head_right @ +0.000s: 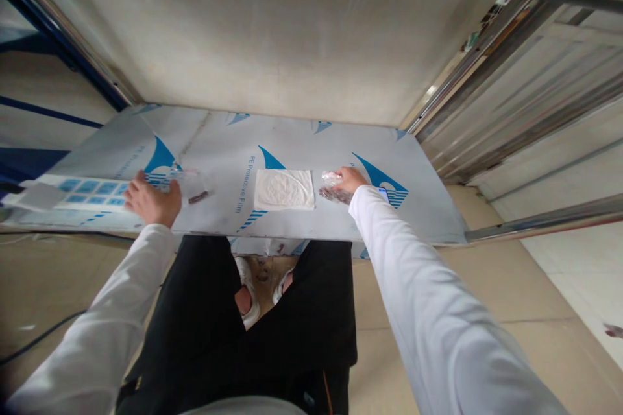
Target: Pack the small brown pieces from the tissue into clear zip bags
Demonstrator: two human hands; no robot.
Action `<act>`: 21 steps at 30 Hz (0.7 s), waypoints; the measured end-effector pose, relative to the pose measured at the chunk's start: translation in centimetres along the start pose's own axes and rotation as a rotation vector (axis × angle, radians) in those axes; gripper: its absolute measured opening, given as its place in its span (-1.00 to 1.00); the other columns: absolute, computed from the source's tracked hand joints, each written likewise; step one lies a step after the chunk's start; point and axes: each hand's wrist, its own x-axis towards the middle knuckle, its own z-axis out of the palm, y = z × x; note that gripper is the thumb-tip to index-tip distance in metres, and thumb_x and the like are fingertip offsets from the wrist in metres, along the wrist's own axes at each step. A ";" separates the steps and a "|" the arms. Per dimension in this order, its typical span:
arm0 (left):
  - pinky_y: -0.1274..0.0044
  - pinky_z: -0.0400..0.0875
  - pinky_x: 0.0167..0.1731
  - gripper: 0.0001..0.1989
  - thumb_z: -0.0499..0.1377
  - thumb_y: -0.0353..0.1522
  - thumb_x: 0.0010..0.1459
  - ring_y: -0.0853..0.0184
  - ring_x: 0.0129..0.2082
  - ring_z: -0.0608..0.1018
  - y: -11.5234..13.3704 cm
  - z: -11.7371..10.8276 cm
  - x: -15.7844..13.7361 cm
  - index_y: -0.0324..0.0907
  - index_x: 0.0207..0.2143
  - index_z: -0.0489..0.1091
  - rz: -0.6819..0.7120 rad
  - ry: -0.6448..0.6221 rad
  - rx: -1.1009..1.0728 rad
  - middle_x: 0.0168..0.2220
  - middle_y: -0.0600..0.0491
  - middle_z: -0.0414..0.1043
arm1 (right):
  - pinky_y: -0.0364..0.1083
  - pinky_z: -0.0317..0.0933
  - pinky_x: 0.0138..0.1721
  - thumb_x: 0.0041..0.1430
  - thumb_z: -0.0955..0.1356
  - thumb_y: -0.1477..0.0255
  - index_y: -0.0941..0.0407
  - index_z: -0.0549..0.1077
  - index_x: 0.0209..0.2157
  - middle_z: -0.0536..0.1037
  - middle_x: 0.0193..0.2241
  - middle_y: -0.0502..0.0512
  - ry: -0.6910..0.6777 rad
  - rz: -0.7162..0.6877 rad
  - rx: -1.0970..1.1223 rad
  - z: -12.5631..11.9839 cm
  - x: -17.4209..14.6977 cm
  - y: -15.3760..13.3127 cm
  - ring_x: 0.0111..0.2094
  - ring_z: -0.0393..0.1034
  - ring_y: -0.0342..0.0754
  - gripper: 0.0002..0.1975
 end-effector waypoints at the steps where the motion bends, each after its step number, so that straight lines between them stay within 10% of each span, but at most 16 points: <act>1: -0.03 -0.03 0.10 -0.40 0.25 -0.28 0.05 -0.24 0.18 0.17 0.4 -0.3 -0.5 -0.28 0.10 0.18 0.045 0.005 0.032 0.13 -0.26 0.23 | -0.04 0.25 -0.25 -0.30 0.53 0.45 0.17 0.51 -0.51 0.59 -0.44 0.16 -0.012 0.011 0.003 -0.2 0.1 0.0 -0.28 0.47 0.13 -0.79; 8: 0.17 0.22 0.06 -0.44 0.22 -0.34 0.02 0.04 0.02 0.39 1.3 -3.1 -5.8 -0.28 0.08 0.23 0.169 -0.005 -0.058 -0.02 -0.20 0.34 | -0.06 0.21 -0.42 -0.18 0.48 0.45 0.13 0.40 -0.65 0.47 -0.64 0.08 0.064 0.047 0.091 -4.2 -1.2 -1.6 -0.48 0.40 0.02 -0.82; 13: 0.38 0.40 -0.17 -0.50 0.19 -0.28 0.06 0.21 -0.12 0.49 -0.6 -4.8 -10.3 -0.17 0.07 0.22 0.031 -0.083 -0.223 -0.02 -0.11 0.38 | -0.10 0.26 -0.48 -0.11 0.48 0.35 0.12 0.44 -0.45 0.52 -0.52 0.04 0.102 -0.110 0.286 -5.6 -1.6 -8.7 -0.53 0.41 -0.06 -0.80; 21: 0.46 0.45 -0.28 -0.69 0.10 -0.20 0.16 0.26 -0.23 0.56 -2.8 -5.4 -7.9 -0.20 -0.12 0.35 -0.037 -0.121 -0.241 -0.13 -0.13 0.47 | -0.12 0.36 -0.49 -0.11 0.51 0.31 0.18 0.46 -0.30 0.56 -0.46 0.01 -0.149 -0.310 0.674 5.5 1.2 -28.2 -0.54 0.42 -0.15 -0.66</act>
